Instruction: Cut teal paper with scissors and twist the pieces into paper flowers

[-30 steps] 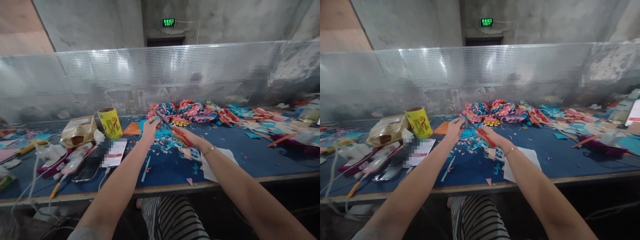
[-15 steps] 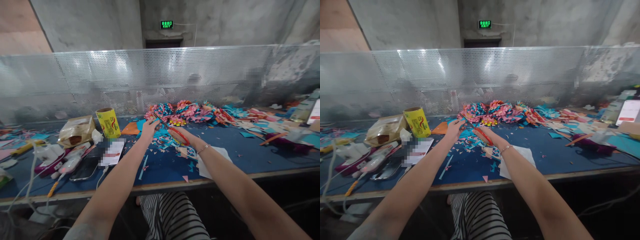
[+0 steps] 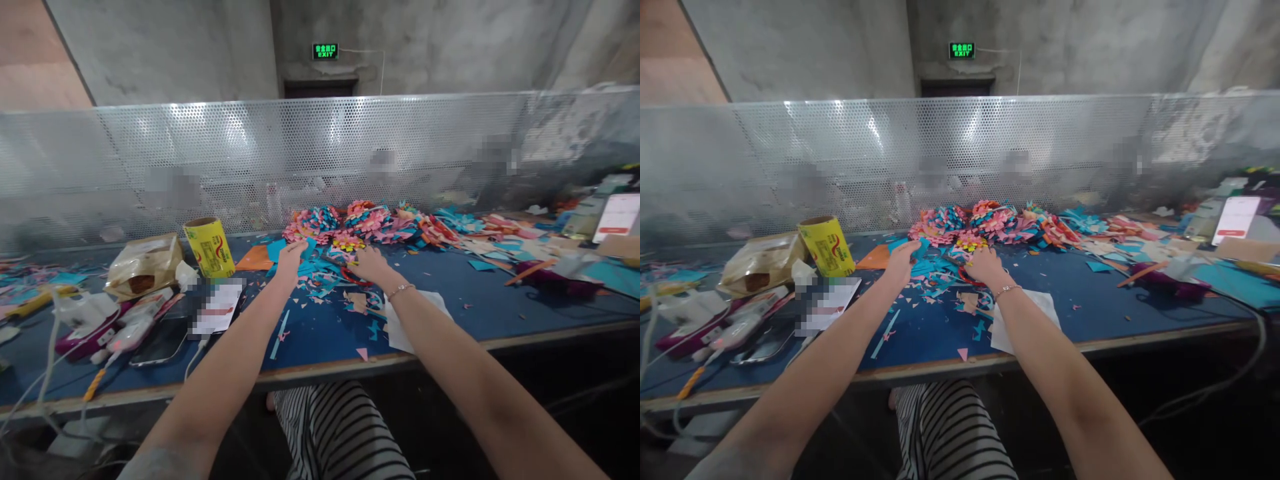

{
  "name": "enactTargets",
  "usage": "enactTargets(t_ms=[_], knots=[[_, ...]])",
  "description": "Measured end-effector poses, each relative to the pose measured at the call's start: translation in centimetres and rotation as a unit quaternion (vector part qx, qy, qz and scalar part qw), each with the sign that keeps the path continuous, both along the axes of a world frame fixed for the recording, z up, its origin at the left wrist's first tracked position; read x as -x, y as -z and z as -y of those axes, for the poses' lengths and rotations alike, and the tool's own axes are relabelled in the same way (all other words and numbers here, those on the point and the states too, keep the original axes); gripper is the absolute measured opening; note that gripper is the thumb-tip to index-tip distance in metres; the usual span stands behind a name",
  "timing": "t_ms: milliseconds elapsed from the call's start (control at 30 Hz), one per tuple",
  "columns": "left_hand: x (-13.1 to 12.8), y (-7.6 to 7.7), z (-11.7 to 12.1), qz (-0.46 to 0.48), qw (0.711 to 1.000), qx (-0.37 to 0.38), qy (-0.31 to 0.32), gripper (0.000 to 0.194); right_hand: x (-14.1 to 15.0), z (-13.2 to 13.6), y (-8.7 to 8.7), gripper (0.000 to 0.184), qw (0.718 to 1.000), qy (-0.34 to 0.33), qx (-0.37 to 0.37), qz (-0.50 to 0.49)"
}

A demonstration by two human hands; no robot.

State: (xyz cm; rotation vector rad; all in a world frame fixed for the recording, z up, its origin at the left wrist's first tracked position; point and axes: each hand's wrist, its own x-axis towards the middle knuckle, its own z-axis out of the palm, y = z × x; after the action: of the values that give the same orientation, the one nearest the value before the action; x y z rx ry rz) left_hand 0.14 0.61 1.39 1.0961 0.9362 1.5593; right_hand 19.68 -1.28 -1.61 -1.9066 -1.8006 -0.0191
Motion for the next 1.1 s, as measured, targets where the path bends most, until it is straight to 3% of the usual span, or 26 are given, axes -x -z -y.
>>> enactTargets(t_ms=[67, 133, 233, 333, 467, 567, 967, 1100], knots=[[-0.2, 0.0, 0.2, -0.013, 1.000, -0.008, 0.019, 0.013, 0.6, 0.1, -0.3, 0.035, 0.997, -0.026, -0.058, -0.045], [-0.3, 0.2, 0.4, -0.038, 0.998, -0.028, 0.047, 0.013, 1.4, 0.1, -0.7, 0.031, 0.982, -0.108, -0.087, -0.125], [-0.5, 0.5, 0.8, -0.074, 0.993, -0.053, 0.080, 0.018, 2.4, 0.1, -0.9, 0.031, 0.938, -0.234, -0.100, -0.236], [-0.7, 0.8, 1.0, -0.096, 0.990, -0.048, 0.087, 0.023, 2.9, 0.0, -0.7, 0.031, 0.901, -0.294, -0.090, -0.305], [-0.7, 0.8, 1.1, -0.124, 0.988, -0.046, 0.079, 0.028, 2.9, 0.0, -0.4, 0.034, 0.866, -0.310, -0.052, -0.390], [-0.8, 0.6, 1.0, -0.127, 0.986, -0.052, 0.093, 0.030, 2.8, 0.1, -0.4, 0.034, 0.855, -0.303, -0.042, -0.419], [-0.9, 0.9, 1.0, -0.150, 0.981, -0.080, 0.092, 0.024, 2.4, -0.6, -0.1, 0.023, 0.872, -0.298, -0.048, -0.384], [-1.0, 0.9, 1.1, -0.140, 0.982, -0.078, 0.095, 0.023, 2.6, -0.2, -0.4, 0.021, 0.861, -0.303, -0.035, -0.408]])
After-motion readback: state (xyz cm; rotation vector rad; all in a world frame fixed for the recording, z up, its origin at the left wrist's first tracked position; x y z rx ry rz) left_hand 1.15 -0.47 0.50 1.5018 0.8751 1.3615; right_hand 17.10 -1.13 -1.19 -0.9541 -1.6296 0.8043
